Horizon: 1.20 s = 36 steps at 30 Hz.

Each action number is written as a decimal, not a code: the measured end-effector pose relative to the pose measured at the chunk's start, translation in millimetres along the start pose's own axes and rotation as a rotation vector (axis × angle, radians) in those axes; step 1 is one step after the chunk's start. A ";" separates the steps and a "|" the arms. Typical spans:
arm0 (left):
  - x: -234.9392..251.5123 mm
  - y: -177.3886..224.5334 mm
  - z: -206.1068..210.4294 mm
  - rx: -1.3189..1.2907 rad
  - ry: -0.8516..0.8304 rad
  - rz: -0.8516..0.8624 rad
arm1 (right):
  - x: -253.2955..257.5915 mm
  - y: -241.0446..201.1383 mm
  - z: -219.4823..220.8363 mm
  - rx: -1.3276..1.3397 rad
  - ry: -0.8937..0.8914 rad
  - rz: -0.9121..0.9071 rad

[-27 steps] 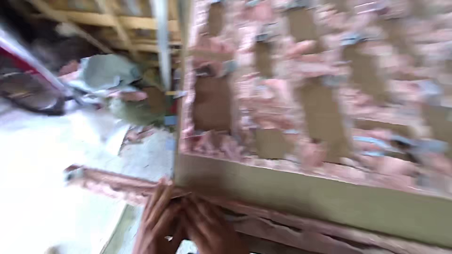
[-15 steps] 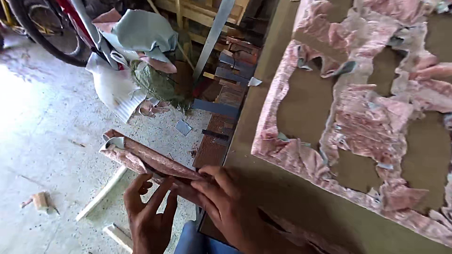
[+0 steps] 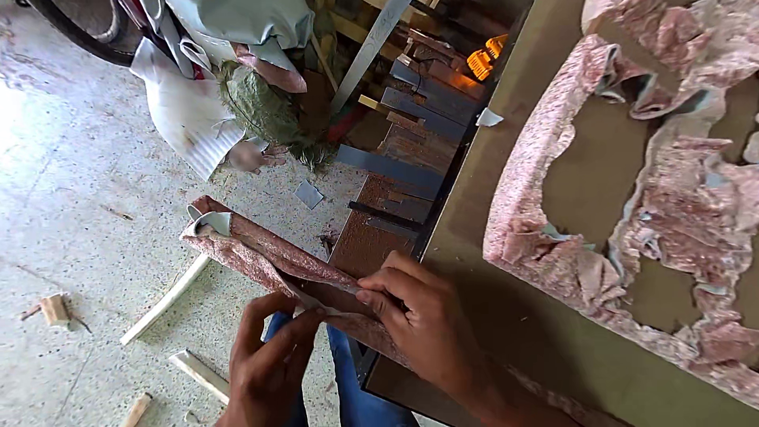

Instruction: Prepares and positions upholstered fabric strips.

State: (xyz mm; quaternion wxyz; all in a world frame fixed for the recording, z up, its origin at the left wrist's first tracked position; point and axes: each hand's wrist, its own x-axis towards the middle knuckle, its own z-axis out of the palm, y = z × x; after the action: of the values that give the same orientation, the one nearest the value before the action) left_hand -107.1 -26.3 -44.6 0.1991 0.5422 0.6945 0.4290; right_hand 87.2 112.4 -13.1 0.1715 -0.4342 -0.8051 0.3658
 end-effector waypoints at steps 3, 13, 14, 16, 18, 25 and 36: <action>-5.3 11.2 6.3 -0.059 0.053 -0.132 | -1.6 -6.2 7.1 -0.105 0.031 0.003; 43.3 -6.7 -18.6 -0.603 0.222 -0.805 | 62.0 -69.4 67.9 -0.233 -0.049 -0.019; 53.4 -15.4 -23.9 -0.602 0.265 -0.864 | 67.0 -73.6 72.9 -0.234 -0.048 -0.026; 65.8 -28.5 -34.2 -0.577 0.233 -0.876 | 74.4 -78.7 80.3 -0.225 -0.039 -0.045; 67.3 -37.9 -45.1 -0.576 0.104 -0.840 | 78.7 -80.0 83.1 -0.188 -0.045 -0.053; 66.0 -60.3 -69.7 -0.661 -0.234 -0.706 | 92.0 -81.1 83.8 -0.179 -0.026 0.002; 81.8 -71.4 -71.3 -0.508 -0.166 -0.478 | 127.2 -86.0 87.9 -0.148 -0.023 -0.008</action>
State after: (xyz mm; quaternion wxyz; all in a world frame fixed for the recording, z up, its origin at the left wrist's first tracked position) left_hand -228.7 19.1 -47.7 0.4783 0.3307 0.6541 0.4838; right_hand -86.1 148.0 -14.1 0.1310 -0.4380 -0.8338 0.3095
